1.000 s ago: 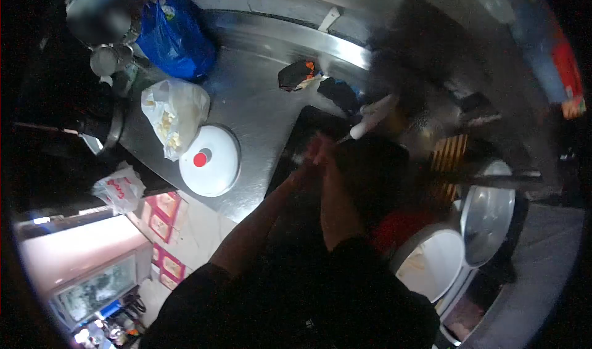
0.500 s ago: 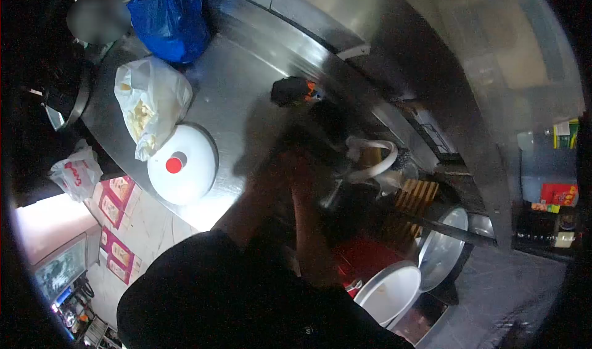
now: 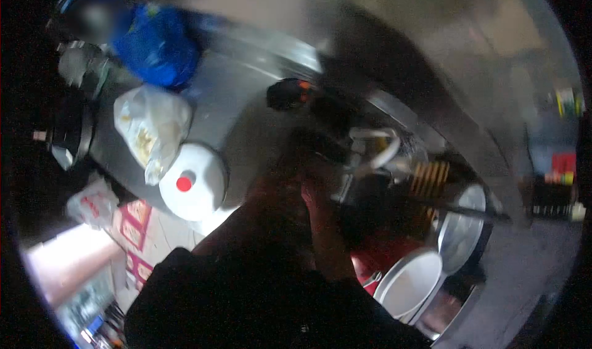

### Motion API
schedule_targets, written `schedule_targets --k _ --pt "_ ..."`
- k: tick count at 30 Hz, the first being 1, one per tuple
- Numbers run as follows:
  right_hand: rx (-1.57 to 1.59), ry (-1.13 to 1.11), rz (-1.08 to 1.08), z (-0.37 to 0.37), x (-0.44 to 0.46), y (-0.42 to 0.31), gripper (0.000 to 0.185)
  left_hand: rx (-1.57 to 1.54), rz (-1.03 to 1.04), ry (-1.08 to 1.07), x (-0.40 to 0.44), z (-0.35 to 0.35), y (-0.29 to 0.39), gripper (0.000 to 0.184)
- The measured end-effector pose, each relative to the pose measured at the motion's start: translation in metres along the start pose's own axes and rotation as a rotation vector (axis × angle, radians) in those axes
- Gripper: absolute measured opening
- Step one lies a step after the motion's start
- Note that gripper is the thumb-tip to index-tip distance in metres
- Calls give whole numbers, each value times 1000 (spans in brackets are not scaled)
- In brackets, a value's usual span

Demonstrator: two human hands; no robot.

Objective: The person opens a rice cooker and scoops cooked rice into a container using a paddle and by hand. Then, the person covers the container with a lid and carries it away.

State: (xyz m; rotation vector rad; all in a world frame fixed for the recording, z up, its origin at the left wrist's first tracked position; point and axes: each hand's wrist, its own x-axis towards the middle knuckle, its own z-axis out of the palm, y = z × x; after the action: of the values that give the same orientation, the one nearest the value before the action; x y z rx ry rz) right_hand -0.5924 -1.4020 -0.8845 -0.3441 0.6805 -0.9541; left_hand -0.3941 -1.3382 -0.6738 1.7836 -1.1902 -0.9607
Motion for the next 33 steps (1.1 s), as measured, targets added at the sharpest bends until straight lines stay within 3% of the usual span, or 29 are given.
schedule_targets --k 1,3,7,9,11,12,15,20,21,24,25,28,29,30,33 --pt "-38 73 -98 -13 -2 13 38 59 5 6 -14 -21 -4 40" --pt "-264 -33 -257 -10 6 25 37 160 -8 66 -46 -67 -11 41" --pt "-637 -111 -424 -16 38 46 35 12 -56 415 -89 -140 -25 43" --pt "-680 2 -453 -9 48 38 34 766 11 450 -109 -159 -41 51" --pt "-646 222 -503 11 58 3 34 998 -193 426 -125 -165 -84 58" --pt "-625 332 -545 21 66 -24 34 964 -194 308 -132 -174 -118 56" --pt "-561 556 -664 42 78 -95 33 772 -142 200 -125 -174 -95 51" --pt "-614 441 -640 45 103 -136 33 559 78 193 -133 -171 -103 45" --pt "-636 423 -622 40 103 -135 32 720 80 185 -133 -167 -86 45" --pt "-680 395 -569 31 95 -136 32 393 -218 273 -137 -148 -23 41" --pt "-692 386 -550 33 92 -135 32 324 -201 242 -139 -147 -11 46" --pt "-750 371 -505 25 73 -115 32 103 209 403 -131 -149 -75 68" --pt "-773 362 -490 24 53 -101 32 -73 -79 390 -139 -142 -71 66" --pt "-806 345 -466 16 39 -82 32 -161 -208 399 -143 -137 -67 63" --pt "-898 261 -400 0 -30 -17 32 -60 -131 378 -149 -121 -33 57"
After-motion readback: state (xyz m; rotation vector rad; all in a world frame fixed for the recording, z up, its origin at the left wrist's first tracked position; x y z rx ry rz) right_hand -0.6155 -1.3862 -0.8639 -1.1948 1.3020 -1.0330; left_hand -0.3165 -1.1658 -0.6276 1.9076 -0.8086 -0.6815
